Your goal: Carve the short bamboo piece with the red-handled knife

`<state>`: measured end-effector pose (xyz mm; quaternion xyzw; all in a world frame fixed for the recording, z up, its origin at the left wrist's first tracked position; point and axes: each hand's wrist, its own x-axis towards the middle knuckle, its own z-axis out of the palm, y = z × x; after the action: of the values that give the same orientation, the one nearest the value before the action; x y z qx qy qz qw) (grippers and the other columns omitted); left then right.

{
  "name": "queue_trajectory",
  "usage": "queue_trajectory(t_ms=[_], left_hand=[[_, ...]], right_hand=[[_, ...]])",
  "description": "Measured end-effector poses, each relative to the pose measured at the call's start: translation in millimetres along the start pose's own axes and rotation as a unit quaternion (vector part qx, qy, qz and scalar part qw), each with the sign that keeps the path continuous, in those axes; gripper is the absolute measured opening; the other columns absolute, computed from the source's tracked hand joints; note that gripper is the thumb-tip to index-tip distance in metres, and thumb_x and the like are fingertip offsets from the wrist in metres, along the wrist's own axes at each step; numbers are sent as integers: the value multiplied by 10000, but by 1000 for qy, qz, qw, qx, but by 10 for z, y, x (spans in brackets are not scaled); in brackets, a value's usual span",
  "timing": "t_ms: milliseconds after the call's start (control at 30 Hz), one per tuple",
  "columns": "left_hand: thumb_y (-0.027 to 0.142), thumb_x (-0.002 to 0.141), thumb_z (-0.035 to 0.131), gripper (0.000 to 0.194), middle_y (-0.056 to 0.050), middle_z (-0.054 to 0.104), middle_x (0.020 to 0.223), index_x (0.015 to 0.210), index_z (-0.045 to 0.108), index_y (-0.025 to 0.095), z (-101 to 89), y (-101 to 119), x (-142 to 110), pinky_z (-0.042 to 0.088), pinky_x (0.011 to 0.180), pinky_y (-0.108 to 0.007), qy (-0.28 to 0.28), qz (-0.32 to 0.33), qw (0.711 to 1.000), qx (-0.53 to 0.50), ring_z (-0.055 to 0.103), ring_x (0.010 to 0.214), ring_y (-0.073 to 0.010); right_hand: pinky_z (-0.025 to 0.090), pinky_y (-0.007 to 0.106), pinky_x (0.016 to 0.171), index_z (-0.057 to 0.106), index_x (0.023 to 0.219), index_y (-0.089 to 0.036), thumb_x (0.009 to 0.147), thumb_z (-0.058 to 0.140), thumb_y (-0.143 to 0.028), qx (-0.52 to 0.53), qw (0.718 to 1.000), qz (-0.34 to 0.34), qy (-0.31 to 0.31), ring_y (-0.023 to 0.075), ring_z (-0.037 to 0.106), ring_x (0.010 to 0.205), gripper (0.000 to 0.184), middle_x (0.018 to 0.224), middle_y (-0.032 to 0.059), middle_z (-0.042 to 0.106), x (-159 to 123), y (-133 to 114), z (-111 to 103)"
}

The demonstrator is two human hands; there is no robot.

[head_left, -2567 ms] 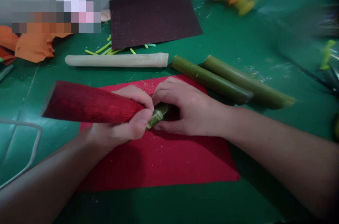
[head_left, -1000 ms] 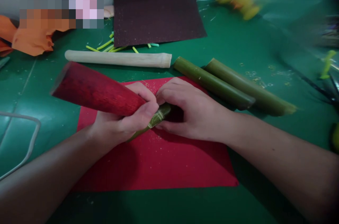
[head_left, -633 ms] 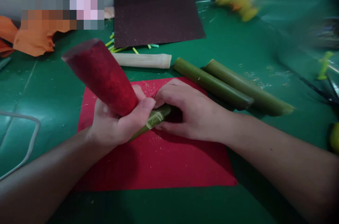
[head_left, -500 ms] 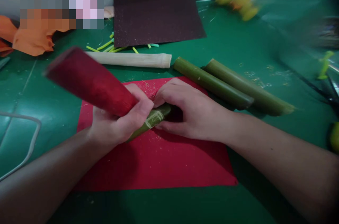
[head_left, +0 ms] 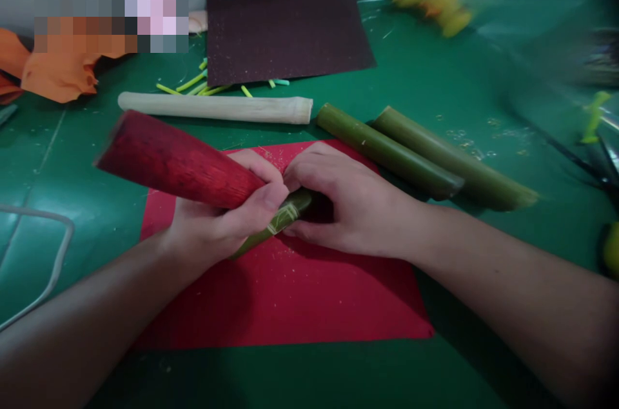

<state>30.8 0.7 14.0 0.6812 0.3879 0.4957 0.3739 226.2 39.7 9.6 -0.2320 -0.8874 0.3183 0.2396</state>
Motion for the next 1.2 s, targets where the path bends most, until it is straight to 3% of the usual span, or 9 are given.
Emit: queue_trajectory(t_ms=[100,333,433,633,900,1200], left_hand=[[369,880,684,219,-5,630,597,740,707,202,15,-3,-3,407,412,-226,2,3,1000,-4,529,468,-95],[372,889,671,390,5,475,479,549,590,197,75,-22,-20,349,379,-244,89,-5,996,-7,440,435,-94],[361,871,686,364,-2,507,498,555,599,202,77,-35,-34,371,386,-250,101,3,995,-16,459,445,-100],[351,891,673,267,0,617,592,677,681,192,56,-31,-44,450,433,-211,71,48,996,-2,545,488,-82],[329,857,714,150,-2,656,625,772,719,206,17,-26,-25,445,416,-213,19,7,1000,-21,538,474,-89],[361,849,709,162,-16,663,643,777,732,218,7,-15,-22,465,441,-244,14,-12,1000,-18,551,500,-115]], right_hand=[[413,338,836,660,902,-138,800,718,-233,4,1000,3,0,180,544,867,151,886,42,670,2,-4,1],[427,361,851,686,954,-146,796,732,-266,10,1000,21,-19,206,554,915,204,926,50,683,8,-18,-17],[427,362,849,683,946,-145,796,733,-271,8,1000,23,-16,206,554,912,203,923,50,682,3,-17,-22],[426,351,823,681,926,-153,779,742,-254,17,999,32,-11,208,551,917,188,916,49,680,6,-16,-14],[406,337,809,635,873,-176,793,714,-245,16,1000,23,-6,182,539,867,132,875,27,663,2,-9,-8],[401,339,817,593,838,-180,794,707,-252,20,1000,19,-2,186,526,866,141,845,29,631,9,-16,-20]])
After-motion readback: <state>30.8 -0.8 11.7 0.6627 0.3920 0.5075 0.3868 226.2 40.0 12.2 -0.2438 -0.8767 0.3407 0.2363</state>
